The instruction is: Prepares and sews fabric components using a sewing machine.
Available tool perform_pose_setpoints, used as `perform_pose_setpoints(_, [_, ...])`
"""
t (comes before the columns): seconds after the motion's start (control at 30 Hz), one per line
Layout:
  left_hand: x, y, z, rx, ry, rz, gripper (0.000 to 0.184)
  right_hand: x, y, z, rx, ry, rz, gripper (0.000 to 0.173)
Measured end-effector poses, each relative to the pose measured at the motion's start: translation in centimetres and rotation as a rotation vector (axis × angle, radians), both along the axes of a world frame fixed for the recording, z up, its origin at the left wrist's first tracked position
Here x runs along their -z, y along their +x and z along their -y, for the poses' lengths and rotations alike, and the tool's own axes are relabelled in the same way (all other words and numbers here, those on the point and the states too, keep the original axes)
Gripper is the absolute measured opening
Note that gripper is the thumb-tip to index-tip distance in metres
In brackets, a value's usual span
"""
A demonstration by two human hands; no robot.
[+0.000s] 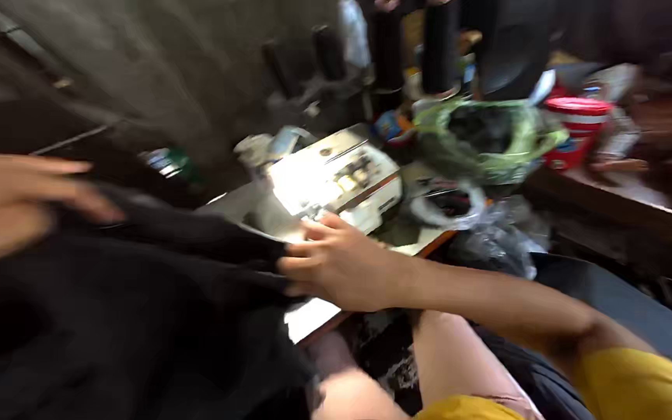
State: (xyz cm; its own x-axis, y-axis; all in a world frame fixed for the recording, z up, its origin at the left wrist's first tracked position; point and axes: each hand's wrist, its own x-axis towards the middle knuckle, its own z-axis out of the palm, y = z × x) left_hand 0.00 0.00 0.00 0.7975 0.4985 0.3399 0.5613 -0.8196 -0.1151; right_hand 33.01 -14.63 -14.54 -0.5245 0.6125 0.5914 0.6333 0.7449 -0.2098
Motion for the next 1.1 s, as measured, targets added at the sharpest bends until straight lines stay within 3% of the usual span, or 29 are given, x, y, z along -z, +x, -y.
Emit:
perform_pose_setpoints(0.1, [5.1, 5.4, 3.1, -0.383, -0.178, -0.121, 0.041, 5.6, 2.1, 1.1, -0.131, -0.339, -0.047, 0.025])
perform_pose_setpoints(0.17, [7.7, 9.7, 3.6, -0.589, -0.399, -0.128, 0.043, 9.0, 3.2, 1.5, -0.105, -0.388, -0.137, 0.026])
perform_pose_setpoints(0.3, [15.1, 13.7, 1.7, -0.516, -0.560, -0.039, 0.040, 13.4, 4.4, 3.2, 0.004, -0.385, -0.250, 0.025])
perform_pose_setpoints(0.4, [20.1, 15.4, 1.3, -0.678, -0.553, -0.017, 0.042, 14.9, 4.6, 4.0, 0.068, -0.368, -0.312, 0.026])
perform_pose_setpoints(0.63, [21.2, 17.6, 2.1, -0.821, -0.446, -0.087, 0.043, 15.1, 5.5, 4.1, 0.196, -0.338, -0.234, 0.036])
perform_pose_setpoints(0.83, [21.3, 18.7, 2.1, -0.861, -0.428, -0.161, 0.039, 15.1, 5.9, 4.4, 0.292, -0.284, -0.178, 0.033])
perform_pose_setpoints(0.93, [21.5, 17.0, 3.2, -0.825, -0.304, 0.063, 0.036, 15.9, 4.8, 5.6, 0.223, -0.339, -0.122, 0.024])
perform_pose_setpoints(1.03, [22.2, 13.3, 8.3, -0.528, 0.004, 0.417, 0.030, 17.2, 5.6, 6.6, 0.180, -0.413, -0.061, 0.012])
perform_pose_setpoints(1.1, [23.4, 10.6, 12.5, -0.314, 0.021, 0.318, 0.035, 18.1, 7.0, 6.4, 0.122, -0.442, -0.071, 0.018])
